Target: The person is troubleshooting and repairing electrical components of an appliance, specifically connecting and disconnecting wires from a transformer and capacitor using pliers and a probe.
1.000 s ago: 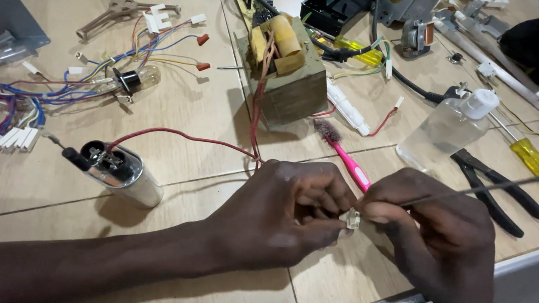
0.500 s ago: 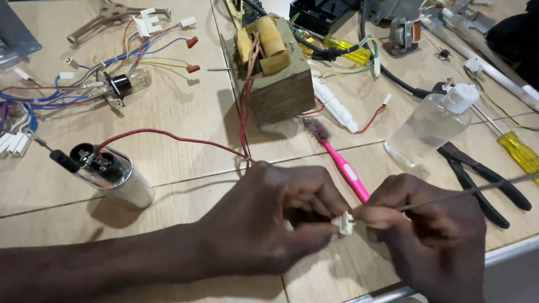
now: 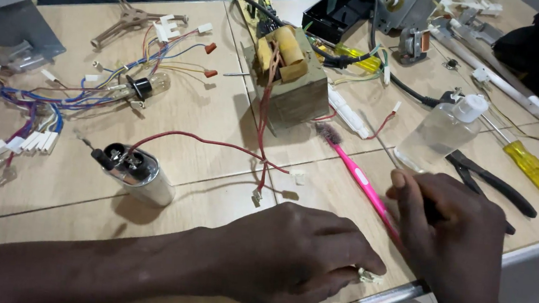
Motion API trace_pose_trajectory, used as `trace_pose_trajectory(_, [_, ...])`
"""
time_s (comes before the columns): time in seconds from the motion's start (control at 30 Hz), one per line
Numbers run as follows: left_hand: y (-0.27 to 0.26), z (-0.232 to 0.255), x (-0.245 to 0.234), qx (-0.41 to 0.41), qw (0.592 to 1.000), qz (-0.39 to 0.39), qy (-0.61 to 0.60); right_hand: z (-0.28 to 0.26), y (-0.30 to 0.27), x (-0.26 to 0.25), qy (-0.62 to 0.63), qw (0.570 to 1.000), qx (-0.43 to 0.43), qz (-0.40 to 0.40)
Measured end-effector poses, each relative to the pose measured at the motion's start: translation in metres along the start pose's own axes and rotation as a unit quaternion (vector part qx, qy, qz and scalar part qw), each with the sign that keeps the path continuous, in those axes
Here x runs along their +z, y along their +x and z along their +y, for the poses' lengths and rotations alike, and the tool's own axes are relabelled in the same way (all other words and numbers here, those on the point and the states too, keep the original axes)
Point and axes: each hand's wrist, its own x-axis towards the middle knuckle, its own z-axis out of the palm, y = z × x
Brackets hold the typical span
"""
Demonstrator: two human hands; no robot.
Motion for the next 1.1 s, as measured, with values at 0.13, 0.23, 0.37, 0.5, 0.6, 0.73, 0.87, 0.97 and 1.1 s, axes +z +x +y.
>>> trace_pose_trajectory(0.13, [0.001, -0.001, 0.003, 0.039, 0.998, 0.010, 0.042, 0.013, -0.001, 0.003, -0.091, 0.987, 0.128, -0.026])
trace_pose_trajectory(0.23, [0.003, 0.002, 0.003, 0.038, 0.997, 0.023, 0.059, 0.011, -0.002, 0.000, -0.093, 0.986, 0.131, -0.032])
trace_pose_trajectory(0.37, [0.005, 0.004, 0.006, 0.032, 0.995, 0.031, 0.088, 0.015, -0.008, 0.002, -0.103, 0.986, 0.130, -0.023])
trace_pose_trajectory(0.5, [0.006, 0.007, 0.011, 0.045, 0.985, 0.062, 0.155, 0.022, -0.021, 0.000, -0.011, 0.995, 0.047, 0.088])
trace_pose_trajectory(0.6, [0.005, 0.005, 0.016, 0.044, 0.975, 0.099, 0.193, 0.013, -0.028, -0.009, 0.096, 0.990, -0.005, 0.099])
trace_pose_trajectory(0.73, [0.004, -0.002, 0.020, 0.011, 0.965, 0.116, 0.237, -0.012, -0.035, -0.014, 0.302, 0.951, -0.028, -0.055])
trace_pose_trajectory(0.87, [0.004, 0.011, 0.009, 0.027, 0.966, 0.152, 0.205, -0.029, -0.034, -0.003, 0.276, 0.961, -0.009, -0.002])
trace_pose_trajectory(0.97, [0.003, 0.014, 0.010, 0.001, 0.961, 0.182, 0.209, -0.026, -0.033, 0.001, 0.363, 0.927, 0.091, -0.015])
trace_pose_trajectory(1.1, [0.001, 0.015, 0.005, 0.000, 0.972, 0.120, 0.201, -0.002, -0.031, 0.005, 0.546, 0.827, 0.108, -0.082])
